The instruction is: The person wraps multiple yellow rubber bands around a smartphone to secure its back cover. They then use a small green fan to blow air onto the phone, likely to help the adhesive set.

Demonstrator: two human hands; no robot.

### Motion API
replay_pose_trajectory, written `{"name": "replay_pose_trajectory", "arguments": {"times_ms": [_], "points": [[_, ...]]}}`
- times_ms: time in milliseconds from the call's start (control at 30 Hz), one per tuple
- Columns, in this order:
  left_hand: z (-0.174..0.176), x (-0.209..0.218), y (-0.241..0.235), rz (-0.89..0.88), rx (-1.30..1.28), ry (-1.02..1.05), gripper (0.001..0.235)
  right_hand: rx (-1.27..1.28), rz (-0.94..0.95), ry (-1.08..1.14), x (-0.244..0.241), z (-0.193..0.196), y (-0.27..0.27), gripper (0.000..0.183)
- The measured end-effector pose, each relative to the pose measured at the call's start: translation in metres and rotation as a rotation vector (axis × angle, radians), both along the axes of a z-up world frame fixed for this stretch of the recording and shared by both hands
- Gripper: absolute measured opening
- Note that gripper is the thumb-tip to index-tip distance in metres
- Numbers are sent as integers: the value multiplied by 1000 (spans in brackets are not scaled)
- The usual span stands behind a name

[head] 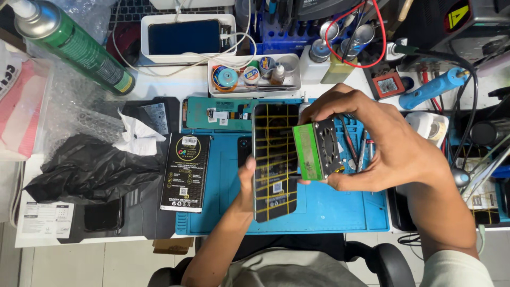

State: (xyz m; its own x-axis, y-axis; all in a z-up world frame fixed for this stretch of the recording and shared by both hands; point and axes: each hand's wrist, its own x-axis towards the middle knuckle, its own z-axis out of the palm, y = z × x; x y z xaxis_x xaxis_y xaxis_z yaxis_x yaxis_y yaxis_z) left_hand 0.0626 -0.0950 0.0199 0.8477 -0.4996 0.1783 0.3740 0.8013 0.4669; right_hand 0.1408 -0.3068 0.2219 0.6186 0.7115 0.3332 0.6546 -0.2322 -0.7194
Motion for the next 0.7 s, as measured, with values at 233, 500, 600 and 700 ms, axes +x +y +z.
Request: {"name": "replay_pose_trajectory", "arguments": {"times_ms": [233, 500, 600, 700], "points": [[6, 4, -2, 75, -37, -57, 83, 17, 8, 56, 7, -6, 0, 74], [-2, 6, -6, -57, -100, 74, 86, 6, -36, 43, 11, -11, 2, 75], [1, 5, -8, 2, -30, -7, 87, 23, -50, 12, 16, -14, 0, 76], [8, 7, -7, -10, -28, -3, 87, 52, -73, 23, 20, -15, -5, 75]]}}
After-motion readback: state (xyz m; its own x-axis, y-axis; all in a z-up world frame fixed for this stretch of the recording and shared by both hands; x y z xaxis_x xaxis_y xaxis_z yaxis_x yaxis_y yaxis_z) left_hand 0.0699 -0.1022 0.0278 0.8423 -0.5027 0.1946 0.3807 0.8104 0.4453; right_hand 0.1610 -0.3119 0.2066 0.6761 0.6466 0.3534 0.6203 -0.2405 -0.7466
